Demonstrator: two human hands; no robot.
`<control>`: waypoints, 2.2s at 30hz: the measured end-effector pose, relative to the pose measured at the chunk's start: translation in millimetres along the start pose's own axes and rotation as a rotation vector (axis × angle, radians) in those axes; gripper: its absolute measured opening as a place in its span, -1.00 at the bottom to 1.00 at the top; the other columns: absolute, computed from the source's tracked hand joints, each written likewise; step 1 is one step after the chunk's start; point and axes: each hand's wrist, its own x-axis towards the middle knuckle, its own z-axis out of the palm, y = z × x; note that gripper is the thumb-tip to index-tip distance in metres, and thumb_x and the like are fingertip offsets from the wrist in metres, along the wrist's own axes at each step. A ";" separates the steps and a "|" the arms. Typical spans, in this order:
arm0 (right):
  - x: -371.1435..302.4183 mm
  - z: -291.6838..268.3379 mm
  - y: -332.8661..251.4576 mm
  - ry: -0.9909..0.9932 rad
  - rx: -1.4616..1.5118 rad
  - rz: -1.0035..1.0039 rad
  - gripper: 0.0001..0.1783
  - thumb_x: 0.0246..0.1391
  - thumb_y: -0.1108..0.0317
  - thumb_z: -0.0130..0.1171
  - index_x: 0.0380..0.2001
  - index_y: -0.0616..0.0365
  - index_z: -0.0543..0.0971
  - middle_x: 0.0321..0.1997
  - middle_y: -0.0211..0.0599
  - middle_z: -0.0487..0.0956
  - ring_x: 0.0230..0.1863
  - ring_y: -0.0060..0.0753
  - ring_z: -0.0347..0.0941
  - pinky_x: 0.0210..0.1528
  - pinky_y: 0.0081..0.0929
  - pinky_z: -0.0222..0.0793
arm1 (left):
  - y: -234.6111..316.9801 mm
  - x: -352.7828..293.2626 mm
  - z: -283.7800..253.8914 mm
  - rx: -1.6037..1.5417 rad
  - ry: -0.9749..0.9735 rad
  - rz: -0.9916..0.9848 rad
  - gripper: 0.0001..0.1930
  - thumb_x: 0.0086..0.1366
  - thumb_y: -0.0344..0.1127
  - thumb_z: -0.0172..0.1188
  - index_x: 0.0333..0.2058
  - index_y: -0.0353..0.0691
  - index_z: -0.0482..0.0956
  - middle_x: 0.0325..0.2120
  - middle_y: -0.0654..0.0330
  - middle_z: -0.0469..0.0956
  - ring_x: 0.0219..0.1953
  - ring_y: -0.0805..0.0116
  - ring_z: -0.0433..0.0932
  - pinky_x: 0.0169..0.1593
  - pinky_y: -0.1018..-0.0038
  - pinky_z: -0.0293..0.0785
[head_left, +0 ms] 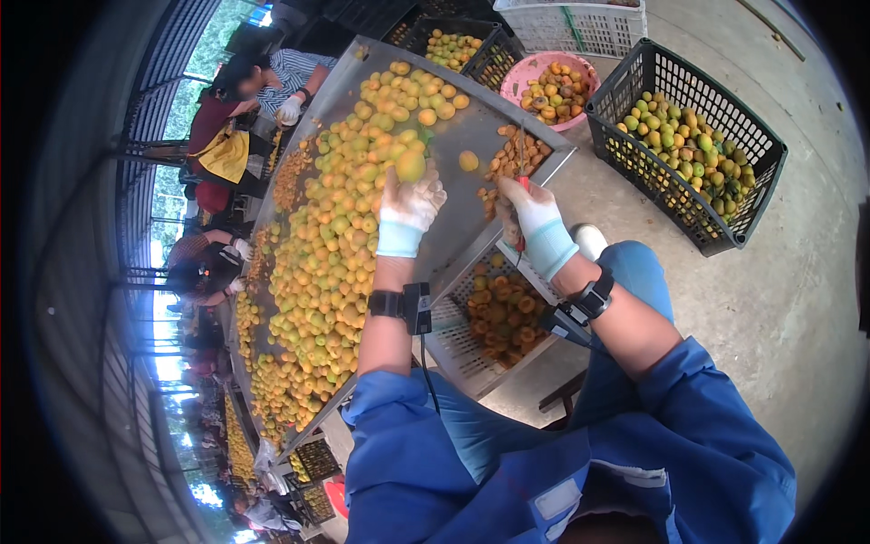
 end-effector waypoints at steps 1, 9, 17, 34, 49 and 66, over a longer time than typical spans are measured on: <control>-0.3 1.1 0.2 0.006 0.005 0.002 -0.72 0.15 0.14 0.16 -0.37 0.15 0.45 -0.66 -0.42 0.41 -0.78 -0.60 0.22 -0.74 -0.57 0.12 | 0.0 -0.2 1.3 -0.051 -0.037 -0.006 -0.35 0.37 0.07 0.02 0.16 -0.43 0.26 -0.09 -0.13 0.48 -0.25 0.13 0.49 -0.11 0.23 0.43; 1.5 -0.7 -2.4 0.018 0.048 0.020 -0.73 0.15 0.15 0.16 -0.38 0.14 0.45 -0.66 -0.42 0.41 -0.79 -0.60 0.21 -0.76 -0.58 0.07 | -6.5 4.8 9.0 0.004 0.241 0.148 -0.44 0.32 -0.18 0.13 0.17 -0.39 0.24 -0.05 -0.09 0.42 -0.21 0.14 0.51 -0.09 0.17 0.53; 3.2 1.2 0.7 -0.007 0.053 0.018 -0.72 0.15 0.15 0.17 -0.43 0.13 0.44 -0.72 -0.44 0.37 -0.82 -0.60 0.16 -0.77 -0.59 0.03 | -22.7 45.0 -8.8 1.109 0.625 0.302 -0.48 0.13 -0.13 0.39 -0.06 -0.40 0.51 -0.08 -0.04 0.55 -0.17 0.21 0.56 -0.08 0.39 0.52; 8.5 -3.6 -1.2 0.040 -0.029 -0.024 -0.70 0.16 0.15 0.17 -0.49 0.11 0.41 -0.71 -0.46 0.35 -0.81 -0.62 0.18 -0.77 -0.61 0.04 | 29.7 30.8 -5.3 2.007 1.134 0.253 -0.38 0.09 0.11 0.29 -0.09 -0.35 0.56 -0.22 -0.20 0.61 -0.11 -0.10 0.59 -0.02 0.21 0.49; 7.9 33.7 88.2 -0.220 -0.427 -0.198 -0.76 0.19 0.20 0.15 -0.34 0.17 0.49 -0.66 -0.54 0.37 -0.75 -0.68 0.20 -0.72 -0.61 0.10 | 36.0 -178.9 -35.7 -0.410 0.373 0.249 -0.48 0.46 -0.18 -0.14 0.24 -0.40 0.11 0.18 -0.26 0.20 0.18 -0.28 0.26 0.18 -0.22 0.34; -23.7 93.5 151.6 -0.352 -1.019 -0.496 -0.72 0.18 0.21 0.15 -0.33 0.26 0.54 -0.58 -0.21 0.51 -0.57 -0.43 0.40 -0.41 -0.43 0.35 | -27.8 -218.8 -78.0 -0.216 0.100 0.613 -0.37 0.42 -0.08 0.05 0.26 -0.40 0.13 0.02 -0.02 0.39 -0.23 0.26 0.45 -0.19 0.46 0.48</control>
